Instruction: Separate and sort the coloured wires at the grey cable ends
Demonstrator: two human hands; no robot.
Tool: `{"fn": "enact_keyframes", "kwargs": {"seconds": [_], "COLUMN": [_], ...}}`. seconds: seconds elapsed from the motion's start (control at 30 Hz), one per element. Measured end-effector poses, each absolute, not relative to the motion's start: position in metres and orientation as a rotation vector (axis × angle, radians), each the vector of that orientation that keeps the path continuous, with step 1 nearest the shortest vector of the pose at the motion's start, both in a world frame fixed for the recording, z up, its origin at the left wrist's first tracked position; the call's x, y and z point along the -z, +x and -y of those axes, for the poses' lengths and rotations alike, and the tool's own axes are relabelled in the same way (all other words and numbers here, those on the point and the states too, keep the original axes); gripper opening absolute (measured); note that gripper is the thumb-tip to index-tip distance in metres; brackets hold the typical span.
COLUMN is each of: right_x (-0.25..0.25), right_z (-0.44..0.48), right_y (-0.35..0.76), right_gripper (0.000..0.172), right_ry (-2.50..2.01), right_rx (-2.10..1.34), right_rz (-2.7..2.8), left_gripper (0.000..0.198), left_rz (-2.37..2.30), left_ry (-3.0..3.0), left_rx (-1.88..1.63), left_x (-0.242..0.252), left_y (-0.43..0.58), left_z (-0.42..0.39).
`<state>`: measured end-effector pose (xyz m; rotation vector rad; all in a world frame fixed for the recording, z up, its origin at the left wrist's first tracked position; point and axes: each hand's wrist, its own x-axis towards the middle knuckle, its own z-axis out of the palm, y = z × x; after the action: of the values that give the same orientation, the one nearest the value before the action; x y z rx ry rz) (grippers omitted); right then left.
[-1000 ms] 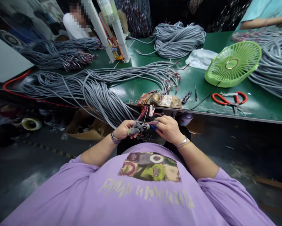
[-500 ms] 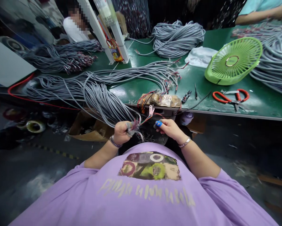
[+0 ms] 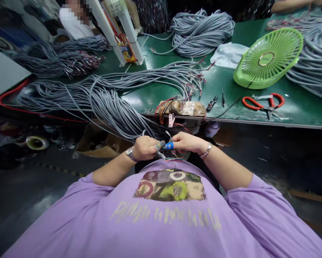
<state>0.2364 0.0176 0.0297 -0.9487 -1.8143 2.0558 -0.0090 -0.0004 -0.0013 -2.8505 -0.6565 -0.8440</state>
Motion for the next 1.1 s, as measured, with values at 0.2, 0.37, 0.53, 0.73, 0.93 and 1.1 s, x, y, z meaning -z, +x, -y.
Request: {"fn": "enact_keyframes", "kwargs": {"seconds": [0.2,0.37,0.53,0.73,0.93,1.1], "right_x": [-0.018,-0.008,-0.005,0.004,0.015,0.014], "right_z": [-0.009,0.0,0.0,-0.029,-0.052,-0.058], "right_y": [0.224,0.221,0.214,0.221,0.226,0.214], "right_gripper": [0.047,0.038,0.037,0.043,0.046,0.042], "right_ry": [-1.083,-1.014,-1.021,-1.097,-1.143,-0.991], "right_rx": [-1.432,-1.036,-1.264,-1.496,-1.872,-1.994], "right_rz": [1.822,1.925,1.578,0.859,0.733,0.907], "left_gripper": [0.027,0.024,0.023,0.023,0.027,0.026], "left_rz": [0.727,0.944,0.965,0.792,0.961,1.113], "left_ry": [-2.713,-3.047,-3.077,-2.773,-2.529,-2.495], "left_rx": [0.666,0.455,0.641,0.911,0.9,0.929], "left_x": [0.0,-0.013,-0.024,-0.017,-0.001,0.006], "left_y": [-0.007,-0.007,-0.009,-0.008,-0.006,0.003], "left_z": [0.0,0.004,0.006,0.014,0.008,-0.007]}}
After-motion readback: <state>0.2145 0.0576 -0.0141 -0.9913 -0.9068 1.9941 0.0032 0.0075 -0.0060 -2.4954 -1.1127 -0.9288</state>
